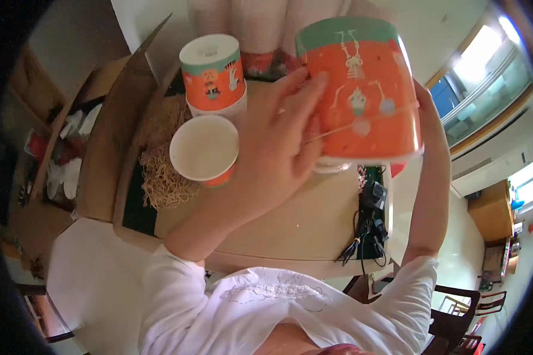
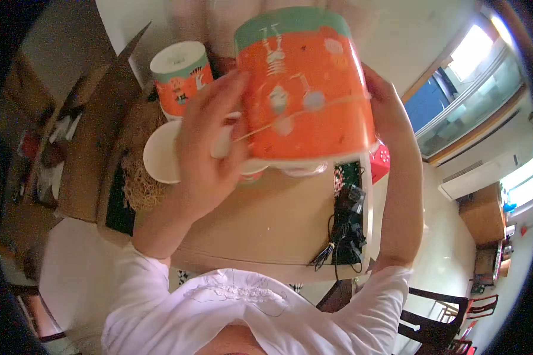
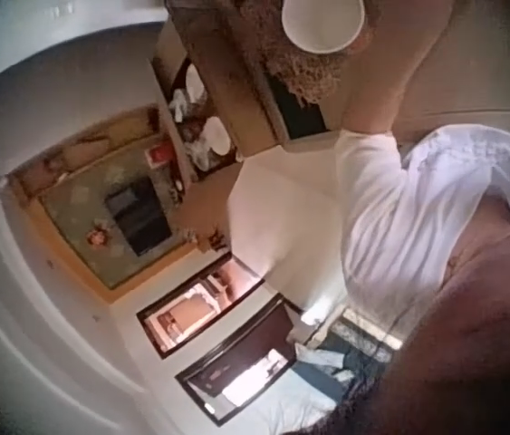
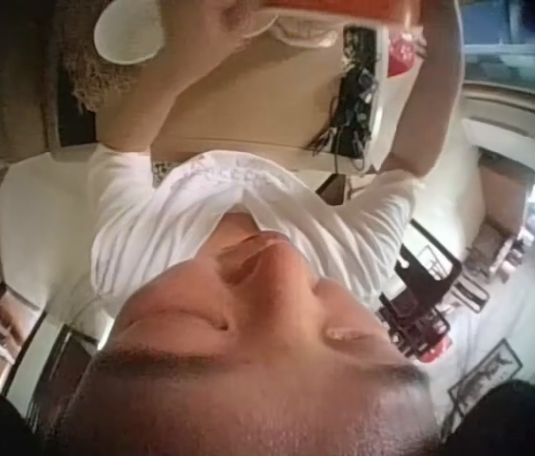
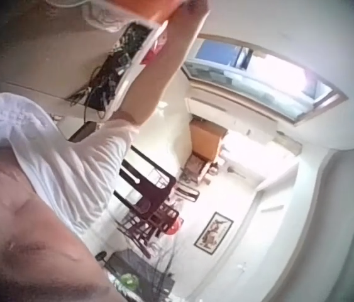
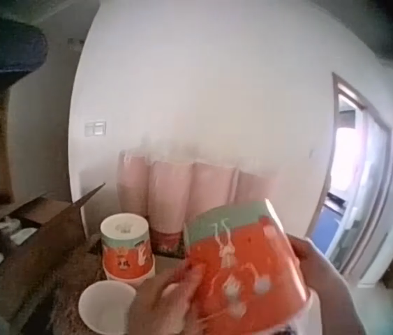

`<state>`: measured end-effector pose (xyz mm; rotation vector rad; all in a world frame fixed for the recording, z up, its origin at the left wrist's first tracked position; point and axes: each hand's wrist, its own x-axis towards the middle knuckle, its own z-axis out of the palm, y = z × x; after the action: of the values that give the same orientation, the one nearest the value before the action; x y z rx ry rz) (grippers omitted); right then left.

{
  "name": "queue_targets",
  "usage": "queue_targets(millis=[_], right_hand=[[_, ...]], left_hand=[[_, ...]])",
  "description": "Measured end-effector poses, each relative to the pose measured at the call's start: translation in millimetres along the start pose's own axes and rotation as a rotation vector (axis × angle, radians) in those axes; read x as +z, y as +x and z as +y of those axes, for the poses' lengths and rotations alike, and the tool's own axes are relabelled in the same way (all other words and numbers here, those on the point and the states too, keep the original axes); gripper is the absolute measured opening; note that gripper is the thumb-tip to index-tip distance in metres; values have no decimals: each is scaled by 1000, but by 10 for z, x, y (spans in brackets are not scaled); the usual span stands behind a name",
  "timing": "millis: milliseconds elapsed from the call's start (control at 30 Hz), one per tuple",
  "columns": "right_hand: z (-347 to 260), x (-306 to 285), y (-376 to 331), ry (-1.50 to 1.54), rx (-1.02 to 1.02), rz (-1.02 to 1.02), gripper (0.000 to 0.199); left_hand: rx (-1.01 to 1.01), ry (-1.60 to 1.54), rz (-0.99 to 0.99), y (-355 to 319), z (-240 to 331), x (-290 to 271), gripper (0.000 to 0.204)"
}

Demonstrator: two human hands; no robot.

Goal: Tying thin strings into pre-punched holes on paper buckets to create handles.

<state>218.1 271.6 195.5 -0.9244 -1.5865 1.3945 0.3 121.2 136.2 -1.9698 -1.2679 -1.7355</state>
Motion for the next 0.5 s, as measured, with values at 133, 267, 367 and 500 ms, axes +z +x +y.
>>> queue_targets(millis=[133, 267, 367, 500], right_hand=[[-65, -449, 871, 92, -127, 62, 40], [366, -1148, 1678, 233, -269, -90, 36], [830, -877, 1608, 241, -251, -147, 36], [1537, -1020, 1386, 240, -163, -160, 37]], left_hand=[[175, 100, 145, 320, -261, 746, 65], [166, 109, 183, 327, -584, 1384, 58], [160, 121, 84, 96, -711, 1460, 60], [160, -25, -239, -326, -505, 1343, 61]])
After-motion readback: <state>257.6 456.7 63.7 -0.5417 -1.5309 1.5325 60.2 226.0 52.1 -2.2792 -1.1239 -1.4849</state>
